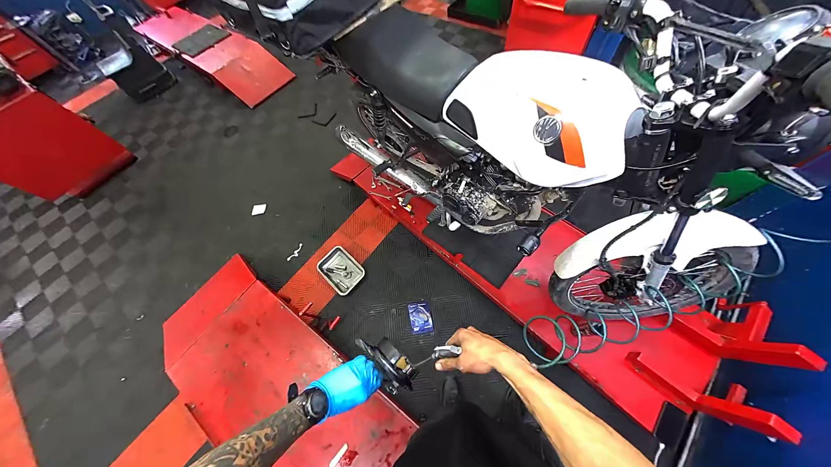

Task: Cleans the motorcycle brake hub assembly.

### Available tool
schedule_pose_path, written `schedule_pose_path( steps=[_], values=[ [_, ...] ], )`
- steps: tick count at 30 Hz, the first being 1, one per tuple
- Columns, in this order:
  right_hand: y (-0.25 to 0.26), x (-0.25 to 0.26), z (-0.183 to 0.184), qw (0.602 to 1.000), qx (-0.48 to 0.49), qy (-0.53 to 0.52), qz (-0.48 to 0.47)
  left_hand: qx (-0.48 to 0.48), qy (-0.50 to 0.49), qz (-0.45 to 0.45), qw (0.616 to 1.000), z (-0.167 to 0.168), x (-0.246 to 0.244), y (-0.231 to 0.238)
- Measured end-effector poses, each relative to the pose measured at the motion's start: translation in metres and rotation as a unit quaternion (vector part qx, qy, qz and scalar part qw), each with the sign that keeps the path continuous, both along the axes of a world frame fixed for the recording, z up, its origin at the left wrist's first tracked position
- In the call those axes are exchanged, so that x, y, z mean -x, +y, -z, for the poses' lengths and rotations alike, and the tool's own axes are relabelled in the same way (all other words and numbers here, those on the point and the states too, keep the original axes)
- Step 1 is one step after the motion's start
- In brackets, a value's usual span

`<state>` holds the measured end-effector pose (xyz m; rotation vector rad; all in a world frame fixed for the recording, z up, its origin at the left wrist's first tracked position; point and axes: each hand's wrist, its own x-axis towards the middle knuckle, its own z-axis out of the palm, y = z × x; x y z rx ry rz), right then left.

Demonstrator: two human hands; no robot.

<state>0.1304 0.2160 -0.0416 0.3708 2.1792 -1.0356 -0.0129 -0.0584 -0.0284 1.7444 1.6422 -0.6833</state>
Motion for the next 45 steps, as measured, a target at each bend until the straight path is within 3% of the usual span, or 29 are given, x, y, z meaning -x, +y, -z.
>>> schedule_pose_path(
  steps=[2, 10, 14, 18, 23, 26, 31, 33, 36, 41, 45],
  values=[
    [0.001, 0.009, 0.005, 0.999, 0.005, -0.005, 0.045, -0.056, -0.013, 0.030, 0.998, 0.019, 0.013, -0.015],
    [0.017, 0.002, 0.024, 0.976, 0.157, -0.086, 0.126, -0.053, -0.015, 0.043, 0.998, 0.016, 0.017, -0.026],
    [0.006, 0.013, 0.010, 0.981, 0.129, -0.039, 0.138, -0.055, -0.017, 0.052, 0.997, 0.020, 0.016, -0.029],
    [-0.020, 0.043, -0.018, 0.997, 0.047, -0.009, 0.059, -0.051, -0.032, 0.041, 0.997, 0.022, 0.011, -0.027],
    [-0.036, 0.060, -0.020, 0.999, -0.008, 0.037, -0.013, -0.046, -0.024, 0.021, 0.998, 0.023, 0.011, -0.024],
    [-0.027, 0.043, -0.018, 0.999, -0.009, 0.033, 0.003, -0.057, 0.006, -0.029, 0.998, 0.028, 0.010, -0.017],
    [-0.022, -0.007, -0.007, 0.998, -0.007, 0.037, 0.047, -0.113, 0.044, -0.200, 0.972, 0.047, 0.004, -0.016],
    [-0.031, -0.022, -0.002, 0.996, 0.020, 0.057, 0.061, -0.135, 0.052, -0.315, 0.938, 0.054, -0.002, -0.016],
    [-0.040, -0.042, 0.012, 0.987, 0.033, 0.101, 0.119, -0.145, 0.041, -0.512, 0.846, 0.061, -0.010, 0.000],
    [-0.042, -0.068, 0.031, 0.992, 0.029, 0.084, 0.092, -0.182, -0.085, -0.737, 0.645, 0.100, -0.021, 0.021],
    [-0.029, -0.103, 0.052, 0.997, 0.013, 0.075, 0.020, -0.154, -0.215, -0.860, 0.437, 0.140, -0.050, 0.051]
  ],
)
